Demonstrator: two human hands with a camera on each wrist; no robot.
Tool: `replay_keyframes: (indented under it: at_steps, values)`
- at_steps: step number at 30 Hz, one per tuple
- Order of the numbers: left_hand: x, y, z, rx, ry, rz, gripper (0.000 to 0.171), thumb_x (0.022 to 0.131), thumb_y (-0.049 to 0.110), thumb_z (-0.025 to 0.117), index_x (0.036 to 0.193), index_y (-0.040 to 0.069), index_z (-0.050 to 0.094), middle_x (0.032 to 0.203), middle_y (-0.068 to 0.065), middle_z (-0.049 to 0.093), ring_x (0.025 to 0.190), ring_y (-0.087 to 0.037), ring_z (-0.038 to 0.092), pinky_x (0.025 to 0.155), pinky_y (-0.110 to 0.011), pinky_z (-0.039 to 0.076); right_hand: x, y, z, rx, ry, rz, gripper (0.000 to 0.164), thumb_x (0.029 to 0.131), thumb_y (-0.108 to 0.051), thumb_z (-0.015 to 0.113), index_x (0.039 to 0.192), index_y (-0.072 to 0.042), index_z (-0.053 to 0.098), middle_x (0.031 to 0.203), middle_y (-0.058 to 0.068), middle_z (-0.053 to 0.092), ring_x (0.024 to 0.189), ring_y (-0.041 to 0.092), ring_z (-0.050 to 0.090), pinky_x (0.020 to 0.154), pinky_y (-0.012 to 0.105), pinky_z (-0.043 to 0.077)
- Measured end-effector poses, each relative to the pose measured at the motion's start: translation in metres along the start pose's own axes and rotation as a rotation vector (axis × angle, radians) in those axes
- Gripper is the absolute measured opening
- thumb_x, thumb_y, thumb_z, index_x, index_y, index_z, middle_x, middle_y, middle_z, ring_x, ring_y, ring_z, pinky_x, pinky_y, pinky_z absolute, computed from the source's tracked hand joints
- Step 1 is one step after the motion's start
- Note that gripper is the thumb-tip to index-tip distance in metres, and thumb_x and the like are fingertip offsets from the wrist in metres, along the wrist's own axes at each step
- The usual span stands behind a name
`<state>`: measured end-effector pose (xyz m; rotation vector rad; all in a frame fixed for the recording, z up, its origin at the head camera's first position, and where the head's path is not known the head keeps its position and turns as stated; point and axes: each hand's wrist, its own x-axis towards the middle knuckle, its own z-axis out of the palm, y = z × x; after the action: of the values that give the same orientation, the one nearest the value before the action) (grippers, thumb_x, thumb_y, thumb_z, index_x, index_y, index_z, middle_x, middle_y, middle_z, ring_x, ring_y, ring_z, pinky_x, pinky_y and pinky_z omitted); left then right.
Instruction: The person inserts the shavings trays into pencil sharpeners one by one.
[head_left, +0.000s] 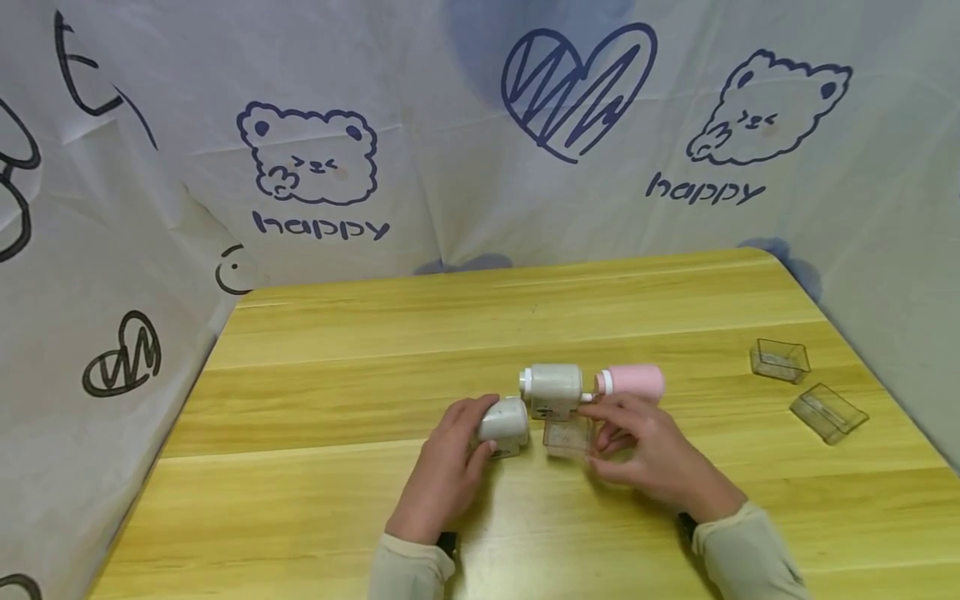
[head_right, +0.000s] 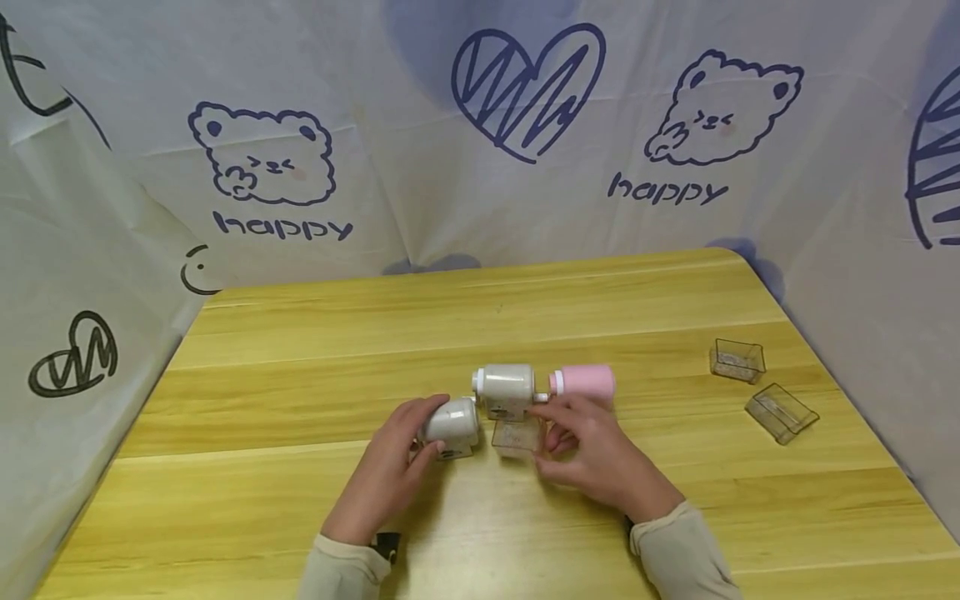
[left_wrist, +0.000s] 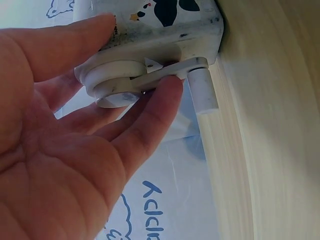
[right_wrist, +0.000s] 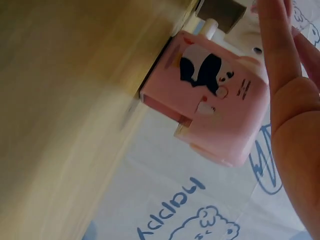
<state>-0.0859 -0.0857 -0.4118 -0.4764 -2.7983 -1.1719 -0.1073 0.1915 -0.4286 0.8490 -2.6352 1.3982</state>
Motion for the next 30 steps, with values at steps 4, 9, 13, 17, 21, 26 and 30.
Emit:
replay_keyframes:
  at_steps: [4,9,13,17,21,26,30]
  values:
    - [0.0,0.0012,0.0022,-0.003,0.0,0.008,0.051,0.091,0.011,0.061,0.139,0.015,0.046,0.134,-0.011,0.05,0.116,-0.031,0.053,0.098,-0.045,0.042,0.0003,0.0008,0.0035,-0.023,-0.028,0.0,0.055,0.074,-0.009,0.079,0.124,-0.001,0.059,0.103,0.006,0.057,0.081,0.011,0.06,0.072,0.027,0.053]
    - [-0.0004,0.0028,0.0046,-0.003,-0.007,0.027,0.052,0.09,0.01,0.062,0.139,0.015,0.046,0.134,-0.01,0.051,0.116,-0.029,0.053,0.098,-0.045,0.042,-0.001,0.0021,0.0031,-0.028,-0.075,0.053,0.056,0.077,-0.012,0.077,0.128,-0.001,0.057,0.103,0.006,0.055,0.083,0.012,0.061,0.073,0.026,0.053]
    - [-0.0008,0.0041,0.0059,0.007,-0.011,0.035,0.052,0.09,0.011,0.062,0.14,0.016,0.046,0.134,-0.01,0.051,0.116,-0.03,0.053,0.098,-0.045,0.042,-0.0016,0.002,0.0021,-0.028,-0.096,0.073,0.058,0.077,-0.01,0.077,0.129,0.0,0.056,0.103,0.006,0.055,0.084,0.012,0.06,0.074,0.026,0.053]
    - [-0.0008,0.0049,0.0061,0.017,-0.017,0.033,0.053,0.091,0.011,0.061,0.14,0.017,0.045,0.135,-0.009,0.05,0.117,-0.03,0.053,0.098,-0.046,0.042,-0.0018,0.0019,0.0016,-0.041,-0.109,0.057,0.057,0.078,-0.011,0.077,0.129,0.0,0.056,0.104,0.006,0.055,0.083,0.011,0.059,0.074,0.026,0.052]
    - [-0.0006,0.0056,0.0058,0.021,-0.02,0.035,0.052,0.091,0.011,0.061,0.141,0.017,0.044,0.135,-0.009,0.049,0.117,-0.029,0.053,0.098,-0.046,0.043,-0.0015,0.0016,0.0024,-0.059,-0.114,0.045,0.055,0.078,-0.012,0.076,0.129,0.0,0.056,0.104,0.005,0.055,0.083,0.01,0.059,0.074,0.026,0.052]
    - [-0.0011,0.0058,0.0057,0.02,-0.022,0.03,0.052,0.092,0.012,0.061,0.14,0.017,0.044,0.135,-0.009,0.049,0.117,-0.029,0.053,0.097,-0.045,0.043,-0.0006,0.0008,0.0042,-0.074,-0.124,0.053,0.056,0.078,-0.012,0.076,0.129,0.0,0.056,0.105,0.004,0.055,0.083,0.009,0.058,0.074,0.026,0.052]
    - [-0.0012,0.0052,0.0059,0.018,-0.022,0.034,0.052,0.092,0.012,0.06,0.141,0.018,0.043,0.135,-0.009,0.049,0.117,-0.029,0.053,0.097,-0.045,0.043,0.0004,-0.0003,0.0053,-0.079,-0.135,0.063,0.057,0.078,-0.013,0.076,0.129,0.001,0.055,0.104,0.004,0.055,0.083,0.009,0.058,0.074,0.025,0.052]
